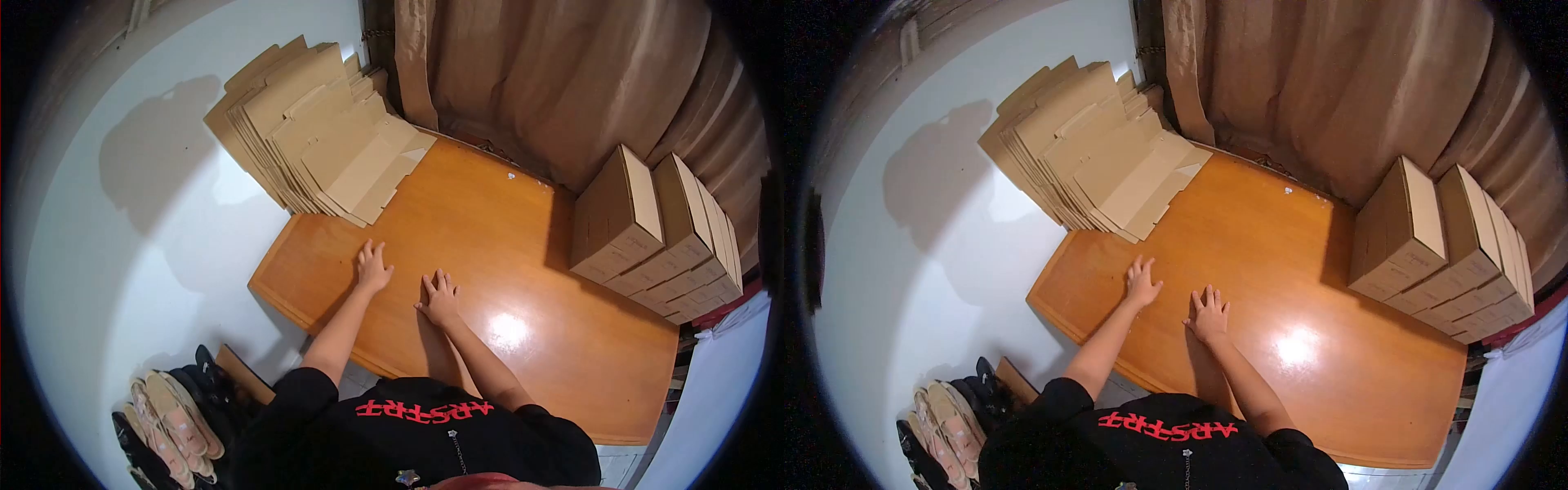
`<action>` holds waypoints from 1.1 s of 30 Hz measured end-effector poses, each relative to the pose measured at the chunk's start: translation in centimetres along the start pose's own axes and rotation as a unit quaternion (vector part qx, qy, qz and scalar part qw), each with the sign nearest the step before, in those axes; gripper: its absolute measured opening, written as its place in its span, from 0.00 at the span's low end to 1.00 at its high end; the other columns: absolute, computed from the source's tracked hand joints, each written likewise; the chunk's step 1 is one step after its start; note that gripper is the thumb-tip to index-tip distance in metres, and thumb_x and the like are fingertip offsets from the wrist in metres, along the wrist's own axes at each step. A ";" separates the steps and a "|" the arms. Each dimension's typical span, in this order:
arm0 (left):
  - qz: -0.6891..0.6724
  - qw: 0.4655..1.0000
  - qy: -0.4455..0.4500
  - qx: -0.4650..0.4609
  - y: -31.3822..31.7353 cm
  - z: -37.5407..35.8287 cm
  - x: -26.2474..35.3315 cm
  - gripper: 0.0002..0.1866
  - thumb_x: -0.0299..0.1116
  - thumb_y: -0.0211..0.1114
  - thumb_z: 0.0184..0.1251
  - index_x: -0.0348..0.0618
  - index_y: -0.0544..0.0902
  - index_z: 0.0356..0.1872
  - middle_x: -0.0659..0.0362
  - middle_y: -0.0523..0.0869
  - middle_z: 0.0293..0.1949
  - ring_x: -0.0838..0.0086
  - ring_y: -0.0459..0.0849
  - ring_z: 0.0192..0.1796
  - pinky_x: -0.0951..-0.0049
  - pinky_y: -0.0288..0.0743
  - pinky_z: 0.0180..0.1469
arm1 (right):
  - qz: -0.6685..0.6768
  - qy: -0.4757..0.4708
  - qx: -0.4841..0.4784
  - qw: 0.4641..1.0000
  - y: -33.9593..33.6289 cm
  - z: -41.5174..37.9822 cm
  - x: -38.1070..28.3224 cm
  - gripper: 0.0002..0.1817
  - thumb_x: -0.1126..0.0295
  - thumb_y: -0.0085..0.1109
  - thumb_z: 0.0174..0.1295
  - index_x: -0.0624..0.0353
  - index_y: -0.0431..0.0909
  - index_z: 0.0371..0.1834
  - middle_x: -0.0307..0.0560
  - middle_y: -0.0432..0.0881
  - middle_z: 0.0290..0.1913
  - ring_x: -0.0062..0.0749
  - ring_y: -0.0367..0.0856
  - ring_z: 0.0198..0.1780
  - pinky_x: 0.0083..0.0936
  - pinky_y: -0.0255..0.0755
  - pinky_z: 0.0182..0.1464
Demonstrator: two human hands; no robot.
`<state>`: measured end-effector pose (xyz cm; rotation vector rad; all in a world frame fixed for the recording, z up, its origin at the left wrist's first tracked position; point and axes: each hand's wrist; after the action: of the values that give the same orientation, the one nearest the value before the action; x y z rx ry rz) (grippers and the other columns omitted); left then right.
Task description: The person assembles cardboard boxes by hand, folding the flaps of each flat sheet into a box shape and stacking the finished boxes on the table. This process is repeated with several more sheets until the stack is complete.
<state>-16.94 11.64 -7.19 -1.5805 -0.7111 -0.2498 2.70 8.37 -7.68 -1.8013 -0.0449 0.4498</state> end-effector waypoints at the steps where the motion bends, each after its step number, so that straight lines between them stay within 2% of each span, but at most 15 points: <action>1: 0.015 0.999 -0.028 0.013 -0.8 1.4 0.3 0.38 0.36 0.66 0.54 0.45 0.57 0.66 0.51 0.49 0.70 0.57 0.46 0.72 0.53 0.47 0.70 | -0.003 0.001 -0.003 1.000 -0.3 0.6 -0.3 0.45 0.47 0.66 0.47 0.41 0.55 0.69 0.51 0.46 0.72 0.49 0.45 0.72 0.58 0.47 0.67; 4: 0.049 0.997 -0.039 0.054 -1.9 6.3 -0.4 0.39 0.37 0.67 0.54 0.44 0.57 0.66 0.50 0.49 0.69 0.57 0.43 0.73 0.50 0.46 0.69 | -0.008 -0.001 -0.017 1.000 -1.0 1.9 -1.0 0.45 0.47 0.65 0.48 0.40 0.55 0.69 0.51 0.45 0.73 0.49 0.44 0.72 0.61 0.48 0.65; 7: 0.102 0.990 -0.007 0.096 -1.7 10.1 -1.5 0.40 0.38 0.67 0.54 0.42 0.56 0.66 0.49 0.48 0.70 0.57 0.43 0.72 0.51 0.48 0.68 | 0.003 0.001 -0.020 1.000 -1.2 2.6 -1.2 0.45 0.46 0.65 0.47 0.40 0.54 0.70 0.51 0.44 0.73 0.49 0.43 0.73 0.63 0.48 0.64; 8: 0.133 0.986 -0.004 0.097 -1.5 11.0 -1.8 0.38 0.42 0.64 0.57 0.38 0.58 0.65 0.48 0.51 0.69 0.58 0.44 0.73 0.52 0.48 0.68 | 0.001 -0.001 -0.018 1.000 -1.3 2.6 -1.2 0.45 0.46 0.65 0.47 0.40 0.54 0.70 0.51 0.44 0.73 0.49 0.43 0.73 0.64 0.47 0.64; 14: 0.312 0.943 0.013 0.117 0.4 13.7 -2.6 0.26 0.36 0.51 0.65 0.31 0.63 0.61 0.43 0.66 0.62 0.57 0.61 0.67 0.54 0.52 0.67 | 0.004 -0.009 -0.007 1.000 -0.9 2.5 -0.9 0.45 0.44 0.63 0.47 0.40 0.55 0.69 0.51 0.45 0.73 0.49 0.44 0.73 0.65 0.46 0.64; 17: 0.390 0.894 0.135 0.178 2.6 16.0 -6.1 0.19 0.31 0.48 0.65 0.29 0.70 0.53 0.42 0.75 0.53 0.56 0.76 0.55 0.58 0.67 0.58 | 0.004 -0.011 0.000 1.000 -0.8 2.6 -0.7 0.45 0.44 0.63 0.47 0.40 0.55 0.69 0.51 0.46 0.73 0.49 0.44 0.73 0.65 0.45 0.64; 20: 0.140 0.984 0.013 0.111 -3.3 13.4 -1.8 0.12 0.30 0.48 0.65 0.33 0.74 0.42 0.42 0.82 0.40 0.52 0.82 0.42 0.59 0.76 0.44 | 0.009 -0.014 0.010 1.000 -0.9 2.4 -0.8 0.44 0.45 0.62 0.48 0.41 0.56 0.69 0.51 0.46 0.73 0.48 0.45 0.72 0.63 0.44 0.65; 23: 0.035 0.968 0.041 0.246 -5.9 12.9 -0.7 0.08 0.29 0.48 0.66 0.36 0.74 0.35 0.42 0.82 0.29 0.49 0.82 0.33 0.54 0.74 0.34 | 0.033 -0.039 0.040 0.998 -0.2 2.0 0.1 0.41 0.48 0.62 0.50 0.45 0.58 0.68 0.50 0.47 0.73 0.47 0.45 0.72 0.61 0.42 0.66; 25: -0.015 0.953 0.060 0.295 -7.5 12.4 0.4 0.08 0.29 0.48 0.66 0.36 0.74 0.36 0.42 0.81 0.28 0.49 0.81 0.34 0.55 0.73 0.34 | 0.066 -0.070 0.069 0.993 0.5 1.3 1.1 0.38 0.51 0.61 0.52 0.48 0.60 0.67 0.50 0.48 0.72 0.46 0.44 0.73 0.59 0.39 0.68; 28: -0.112 0.913 0.114 0.375 -9.5 10.4 3.2 0.08 0.28 0.48 0.67 0.36 0.74 0.37 0.43 0.80 0.27 0.50 0.80 0.33 0.57 0.70 0.33 | 0.070 -0.120 0.167 0.976 2.2 -0.1 3.4 0.32 0.58 0.59 0.54 0.54 0.65 0.63 0.57 0.61 0.66 0.53 0.59 0.67 0.56 0.54 0.63; 31: -0.194 0.852 0.192 0.448 -10.9 7.2 6.4 0.08 0.26 0.47 0.68 0.36 0.75 0.37 0.45 0.80 0.27 0.51 0.79 0.31 0.59 0.69 0.32 | 0.305 -0.075 0.153 0.937 3.1 0.5 7.2 0.26 0.62 0.58 0.57 0.58 0.68 0.58 0.57 0.72 0.57 0.47 0.74 0.54 0.43 0.68 0.54; 33: -0.226 0.822 0.228 0.470 -11.3 4.5 8.1 0.08 0.25 0.46 0.68 0.36 0.76 0.37 0.47 0.80 0.28 0.53 0.78 0.30 0.61 0.69 0.31 | 0.430 0.025 0.281 0.858 0.8 -0.6 8.9 0.21 0.64 0.56 0.60 0.61 0.69 0.54 0.50 0.79 0.44 0.34 0.78 0.41 0.28 0.73 0.39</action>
<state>-18.20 18.19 5.88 -0.3587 -0.6588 -0.5089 10.92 9.92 -10.72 -1.1623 0.8793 0.9310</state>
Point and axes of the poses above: each hand's wrist, its own z-axis towards the middle knuckle, its own y-axis out of the palm, x = y × z
